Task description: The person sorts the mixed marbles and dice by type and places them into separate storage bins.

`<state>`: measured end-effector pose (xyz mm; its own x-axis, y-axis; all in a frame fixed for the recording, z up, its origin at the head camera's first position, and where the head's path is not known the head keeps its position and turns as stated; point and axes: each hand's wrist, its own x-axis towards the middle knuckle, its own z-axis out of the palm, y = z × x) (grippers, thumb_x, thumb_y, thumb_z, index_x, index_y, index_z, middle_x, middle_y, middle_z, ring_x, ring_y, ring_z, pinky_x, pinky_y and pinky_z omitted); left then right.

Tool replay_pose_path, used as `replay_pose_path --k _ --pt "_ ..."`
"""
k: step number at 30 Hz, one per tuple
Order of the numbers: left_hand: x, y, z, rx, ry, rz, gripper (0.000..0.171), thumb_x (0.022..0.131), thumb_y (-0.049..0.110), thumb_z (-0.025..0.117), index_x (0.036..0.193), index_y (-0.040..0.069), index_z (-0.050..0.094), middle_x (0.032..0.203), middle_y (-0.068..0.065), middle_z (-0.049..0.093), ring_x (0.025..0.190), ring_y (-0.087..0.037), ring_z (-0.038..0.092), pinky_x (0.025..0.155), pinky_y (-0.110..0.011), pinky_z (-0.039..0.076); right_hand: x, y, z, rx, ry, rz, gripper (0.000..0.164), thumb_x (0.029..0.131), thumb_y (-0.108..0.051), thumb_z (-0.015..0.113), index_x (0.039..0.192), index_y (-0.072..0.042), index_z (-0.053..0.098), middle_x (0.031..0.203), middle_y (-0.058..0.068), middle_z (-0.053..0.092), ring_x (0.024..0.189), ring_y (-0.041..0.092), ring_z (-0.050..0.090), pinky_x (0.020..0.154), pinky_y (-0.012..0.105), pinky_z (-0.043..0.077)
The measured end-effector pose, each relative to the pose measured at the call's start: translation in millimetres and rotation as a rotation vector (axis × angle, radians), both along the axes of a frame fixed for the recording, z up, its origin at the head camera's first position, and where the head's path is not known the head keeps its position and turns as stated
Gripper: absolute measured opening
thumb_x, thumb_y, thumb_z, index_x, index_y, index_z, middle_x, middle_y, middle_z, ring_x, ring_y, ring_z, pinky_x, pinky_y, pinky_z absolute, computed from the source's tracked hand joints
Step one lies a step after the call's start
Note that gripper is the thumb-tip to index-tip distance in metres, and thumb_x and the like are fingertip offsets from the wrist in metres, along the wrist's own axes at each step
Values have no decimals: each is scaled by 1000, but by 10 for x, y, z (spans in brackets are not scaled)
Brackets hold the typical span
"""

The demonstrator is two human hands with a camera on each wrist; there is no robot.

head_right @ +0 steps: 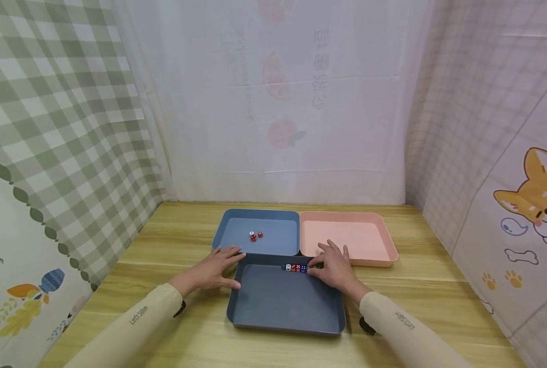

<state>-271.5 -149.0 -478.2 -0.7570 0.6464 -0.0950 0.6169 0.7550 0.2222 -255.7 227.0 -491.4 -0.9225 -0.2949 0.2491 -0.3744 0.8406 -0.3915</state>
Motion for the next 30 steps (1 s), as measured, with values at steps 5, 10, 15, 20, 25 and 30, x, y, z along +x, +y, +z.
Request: replay_pose_path --k 5,10,15,20,25,30 --pt "-3 5 20 -5 -6 3 92 86 70 57 158 19 30 164 -9 21 151 -27 14 119 -55 9 -32 19 5 -29 -17 -13 5 81 -24 83 84 -20 80 140 26 52 139 51 29 105 77 6" --pt "-12 4 25 -9 -5 6 92 86 70 57 158 19 30 163 -10 21 151 -27 14 119 -55 8 -44 24 41 -63 -24 -18 9 81 -23 83 87 -17 81 140 27 51 139 51 28 105 77 6" --pt "-12 -4 18 -9 -4 1 92 86 70 57 158 19 30 163 -10 21 151 -27 14 119 -56 9 -36 32 93 -120 -30 -23 9 82 -21 82 88 -14 81 140 30 50 138 54 27 105 77 5" --pt "-9 -2 10 -10 -4 2 91 86 70 57 158 20 31 163 -10 22 151 -27 14 119 -55 9 -55 58 117 -177 -64 -36 12 85 -22 79 91 -11 80 142 31 47 140 53 23 107 75 4" --pt "-7 4 4 -7 -2 5 92 85 71 57 158 20 31 163 -9 23 151 -28 16 119 -54 9 -104 87 140 -230 -73 -59 16 87 -23 77 94 -9 80 144 31 45 141 52 21 108 74 3" --pt "-4 5 13 -4 -5 5 93 85 71 57 158 20 31 163 -9 22 151 -27 15 119 -54 8 -159 108 182 -244 -94 -95 20 89 -25 75 97 -8 80 146 31 43 142 51 20 109 73 2"
